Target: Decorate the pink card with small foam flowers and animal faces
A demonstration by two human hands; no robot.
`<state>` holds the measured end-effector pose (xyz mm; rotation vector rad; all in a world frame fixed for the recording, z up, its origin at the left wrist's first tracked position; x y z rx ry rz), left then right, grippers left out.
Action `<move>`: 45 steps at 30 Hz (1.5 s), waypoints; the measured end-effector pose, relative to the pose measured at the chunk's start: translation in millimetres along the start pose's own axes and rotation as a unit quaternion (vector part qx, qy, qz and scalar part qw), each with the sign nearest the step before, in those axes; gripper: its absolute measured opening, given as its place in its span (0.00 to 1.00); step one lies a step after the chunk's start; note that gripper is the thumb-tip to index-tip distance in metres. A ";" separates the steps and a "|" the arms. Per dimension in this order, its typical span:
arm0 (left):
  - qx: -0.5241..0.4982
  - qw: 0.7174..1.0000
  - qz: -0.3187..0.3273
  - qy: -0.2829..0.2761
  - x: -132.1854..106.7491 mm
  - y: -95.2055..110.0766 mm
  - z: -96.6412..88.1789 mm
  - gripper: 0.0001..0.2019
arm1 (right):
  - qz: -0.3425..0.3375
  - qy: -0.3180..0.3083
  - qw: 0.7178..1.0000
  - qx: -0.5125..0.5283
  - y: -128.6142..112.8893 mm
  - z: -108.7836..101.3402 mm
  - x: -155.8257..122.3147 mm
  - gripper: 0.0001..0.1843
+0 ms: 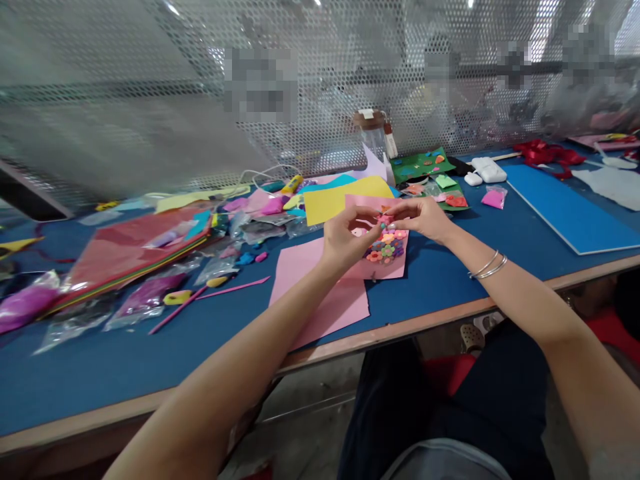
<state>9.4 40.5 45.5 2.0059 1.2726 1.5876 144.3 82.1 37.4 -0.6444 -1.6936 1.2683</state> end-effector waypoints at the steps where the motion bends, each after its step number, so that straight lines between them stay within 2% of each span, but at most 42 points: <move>1: -0.004 1.000 0.001 0.002 0.4 1.0 -0.5 0.09 | -0.005 0.006 1.000 0.000 -0.4 -0.3 0.0 0.12; 5: 0.000 1.000 0.010 0.005 1.5 2.3 -1.2 0.07 | -0.025 0.025 0.999 -0.014 -3.5 -1.0 -0.5 0.10; 12: 0.032 0.999 0.018 0.011 2.1 -1.8 -1.2 0.05 | -0.039 0.024 0.998 -0.049 -6.1 -1.8 0.4 0.07; 17: 0.004 0.999 -0.004 0.040 3.0 -5.1 -4.6 0.04 | -0.043 0.009 0.995 -0.087 -5.4 -3.3 0.5 0.06; 23: 0.051 0.995 0.012 0.089 -0.8 2.0 -10.0 0.04 | -0.036 0.022 0.991 -0.126 -7.9 0.4 -2.1 0.06; 29: 0.037 0.994 0.081 0.059 -1.4 8.0 -7.0 0.03 | -0.010 0.062 0.998 -0.015 -2.2 -3.0 -1.7 0.06; 32: 0.037 0.993 0.102 0.047 -0.8 7.3 -5.1 0.04 | 0.002 0.046 0.998 0.039 0.8 -2.1 -0.6 0.08; 38: -0.056 0.997 0.043 0.008 -1.1 0.8 0.5 0.13 | -0.038 -0.004 0.999 -0.015 -6.6 4.1 -1.0 0.12; 45: -0.036 0.999 0.014 -0.006 0.6 -0.7 0.2 0.10 | -0.036 0.004 0.998 -0.045 -7.1 1.9 -1.0 0.11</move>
Point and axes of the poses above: each hand's wrist, its own x-axis towards the middle knuckle, its own z-axis out of the palm, y = z × x, the point moved 6 cm from there along x, towards the middle knuckle, and after that the axes turned 1 degree about y, right-handed, at the moved point
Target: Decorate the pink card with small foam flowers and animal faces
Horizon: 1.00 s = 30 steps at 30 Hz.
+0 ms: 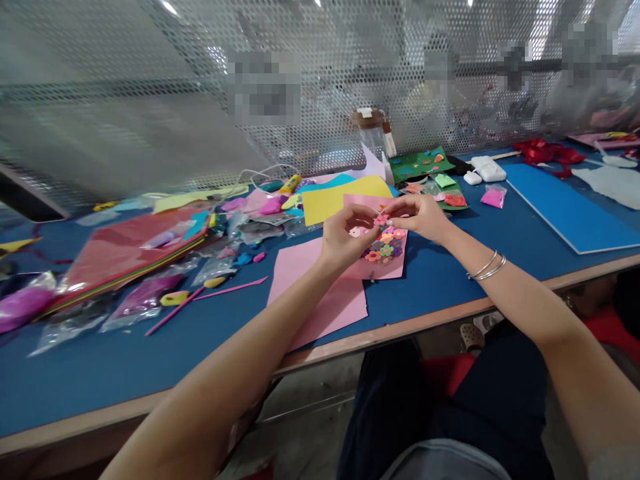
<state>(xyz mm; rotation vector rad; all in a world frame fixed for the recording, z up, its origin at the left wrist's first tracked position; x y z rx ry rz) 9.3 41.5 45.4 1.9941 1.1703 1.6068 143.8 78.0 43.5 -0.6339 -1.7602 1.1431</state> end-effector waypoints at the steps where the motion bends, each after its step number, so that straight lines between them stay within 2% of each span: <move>1: 0.004 1.000 -0.002 -0.002 0.1 0.3 0.1 0.09 | 0.002 0.004 1.000 -0.004 0.8 -0.5 0.2 0.12; 5: 0.027 0.999 -0.023 -0.002 -0.1 1.4 0.0 0.06 | 0.006 0.027 1.000 -0.003 2.0 -2.3 0.5 0.13; 10: 0.015 0.999 -0.028 0.002 -0.1 2.3 0.2 0.05 | -0.008 0.033 0.999 -0.038 -3.8 -2.3 0.0 0.09; 15: -0.030 0.996 -0.079 0.025 1.9 -12.9 -3.7 0.06 | 0.009 0.069 0.998 -0.005 -1.3 -8.5 0.9 0.07; 18: -0.047 0.991 -0.115 0.040 2.7 -24.2 -6.7 0.07 | 0.019 0.054 0.998 0.023 1.6 -8.0 1.4 0.06; 20: -0.035 0.991 -0.121 0.055 2.1 -26.1 -9.0 0.07 | 0.021 0.029 0.999 -0.001 1.2 -5.3 0.9 0.06; 23: 0.023 0.993 -0.084 0.085 -0.6 -15.0 -12.8 0.05 | 0.036 0.004 0.998 -0.058 0.9 -1.0 -0.9 0.06; 25: 0.048 0.993 -0.046 0.093 -3.1 -3.1 -12.6 0.04 | 0.054 0.017 0.997 -0.059 1.8 -1.0 -1.8 0.07; 30: 0.056 0.997 -0.010 0.045 -5.5 8.4 -3.0 0.05 | 0.098 0.082 0.990 0.062 8.1 -7.0 -1.9 0.07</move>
Point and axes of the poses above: each hand's wrist, its own x-axis towards the middle knuckle, its own z-axis out of the palm, y = z × x, the point moved 6 cm from there along x, towards the middle knuckle, and after that the axes turned 1 degree about y, right-handed, at the moved point
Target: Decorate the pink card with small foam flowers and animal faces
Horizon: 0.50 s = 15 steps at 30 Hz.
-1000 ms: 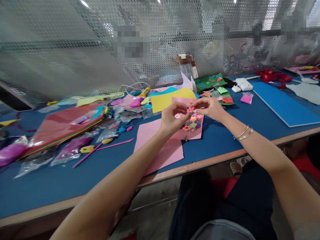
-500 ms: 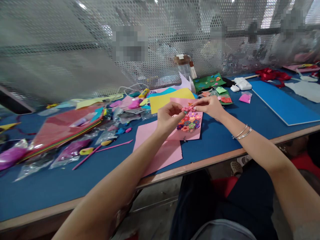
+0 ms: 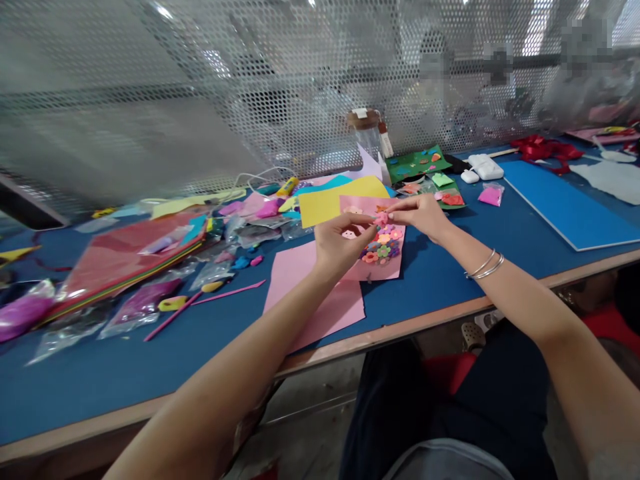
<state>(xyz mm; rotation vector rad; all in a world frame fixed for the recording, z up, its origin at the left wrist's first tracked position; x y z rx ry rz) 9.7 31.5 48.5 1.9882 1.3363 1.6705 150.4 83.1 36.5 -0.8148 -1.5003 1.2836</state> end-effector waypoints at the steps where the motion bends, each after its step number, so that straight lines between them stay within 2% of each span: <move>1: 0.001 1.000 0.010 -0.009 0.2 0.1 1.6 0.05 | 0.011 0.002 1.000 0.027 1.6 -0.6 0.6 0.07; 3: 0.004 1.000 0.026 -0.015 1.3 -1.4 2.8 0.05 | 0.020 -0.010 0.998 0.055 3.1 0.4 1.4 0.08; 7: -0.009 1.000 0.012 -0.014 4.2 -10.3 3.0 0.07 | -0.024 -0.053 0.998 0.027 -2.0 5.0 1.2 0.14; 12: -0.043 0.999 -0.028 -0.015 4.9 -17.8 4.2 0.08 | -0.064 -0.073 0.995 0.007 -8.3 6.0 -0.1 0.09; 15: -0.059 0.998 -0.024 -0.018 4.4 -16.0 4.1 0.12 | -0.056 -0.090 0.994 -0.002 -7.3 7.3 -0.3 0.12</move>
Point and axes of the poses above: each hand's wrist, its own x-axis towards the middle knuckle, its own z-axis out of the palm, y = z × x, the point moved 6 cm from there along x, towards the middle knuckle, and after that the axes turned 1 degree about y, right-handed, at the moved point
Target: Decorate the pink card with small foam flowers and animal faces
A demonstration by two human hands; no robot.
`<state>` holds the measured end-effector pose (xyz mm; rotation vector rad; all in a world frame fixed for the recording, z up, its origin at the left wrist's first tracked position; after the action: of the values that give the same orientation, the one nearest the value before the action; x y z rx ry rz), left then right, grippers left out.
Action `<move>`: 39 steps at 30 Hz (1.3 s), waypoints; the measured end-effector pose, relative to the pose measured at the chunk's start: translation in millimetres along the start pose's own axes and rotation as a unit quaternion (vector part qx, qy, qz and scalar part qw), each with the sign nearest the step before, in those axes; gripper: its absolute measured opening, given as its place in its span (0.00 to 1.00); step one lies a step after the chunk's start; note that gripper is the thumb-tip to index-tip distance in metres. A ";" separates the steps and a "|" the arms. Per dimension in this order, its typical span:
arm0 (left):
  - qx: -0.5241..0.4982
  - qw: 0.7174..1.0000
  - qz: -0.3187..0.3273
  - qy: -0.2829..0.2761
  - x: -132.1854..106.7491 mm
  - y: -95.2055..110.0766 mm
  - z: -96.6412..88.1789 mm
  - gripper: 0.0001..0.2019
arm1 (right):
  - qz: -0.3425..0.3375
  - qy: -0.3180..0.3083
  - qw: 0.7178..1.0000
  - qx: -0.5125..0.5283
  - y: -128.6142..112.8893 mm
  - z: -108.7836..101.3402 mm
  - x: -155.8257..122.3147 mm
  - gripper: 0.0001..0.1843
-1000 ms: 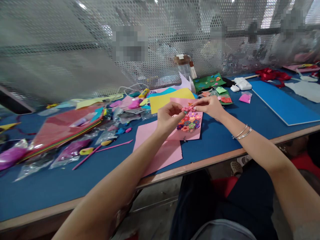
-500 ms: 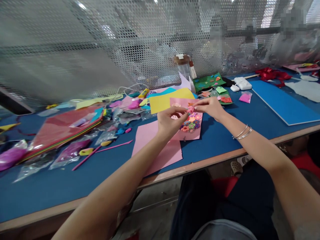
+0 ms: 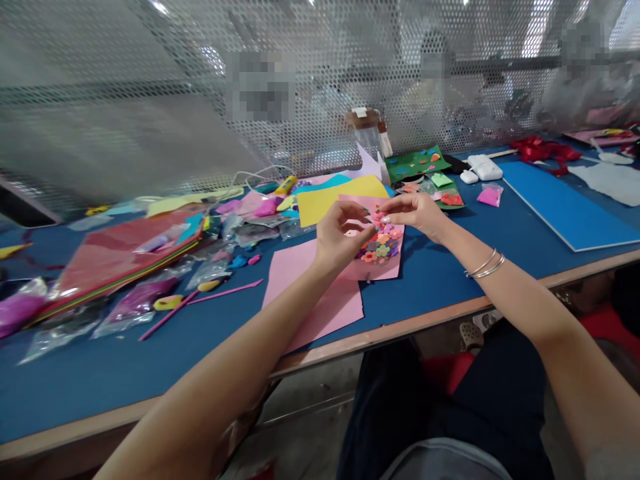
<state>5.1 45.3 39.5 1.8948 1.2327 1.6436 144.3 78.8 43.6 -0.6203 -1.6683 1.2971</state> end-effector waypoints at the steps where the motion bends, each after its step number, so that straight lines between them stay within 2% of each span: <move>1: -0.003 1.000 0.005 -0.007 -0.3 1.2 0.6 0.12 | 0.002 -0.009 1.000 -0.006 0.6 1.1 0.0 0.13; 4: 0.000 1.000 0.012 -0.018 -1.3 3.0 1.6 0.09 | -0.015 -0.025 0.999 -0.032 0.0 4.0 0.1 0.16; 14: 0.015 0.999 0.026 -0.017 -3.2 6.3 3.3 0.05 | -0.079 0.022 0.984 -0.161 -11.1 1.7 -1.1 0.06; 20: -0.028 0.999 -0.019 0.021 -0.2 -3.9 -0.4 0.05 | -0.079 0.032 0.986 -0.142 -6.8 -5.2 1.3 0.06; 25: -0.071 0.995 -0.052 0.042 1.4 -11.2 -5.1 0.07 | -0.039 0.036 0.988 -0.144 0.8 -8.8 2.6 0.06; 30: -0.071 0.997 -0.041 0.011 1.3 -2.1 -2.9 0.13 | -0.028 0.048 0.992 -0.110 -0.6 -7.1 0.7 0.08; 34: -0.013 1.000 -0.023 -0.003 -0.4 0.0 1.0 0.11 | -0.008 0.040 0.995 -0.091 0.8 -3.4 -0.1 0.08; 39: 0.010 1.000 0.001 -0.008 -1.2 -3.0 2.8 0.09 | 0.009 0.048 0.997 -0.055 2.1 -1.7 -0.5 0.10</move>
<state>6.7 46.8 35.7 1.9184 1.2468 1.6200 145.7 79.9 41.5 -0.7521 -1.6668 1.1753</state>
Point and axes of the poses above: each hand's wrist, its own x-axis towards the middle knuckle, its own z-axis out of the palm, y = z × x, the point moved 6 cm from there along x, towards the middle knuckle, and after that the axes turned 1 degree about y, right-handed, at the moved point
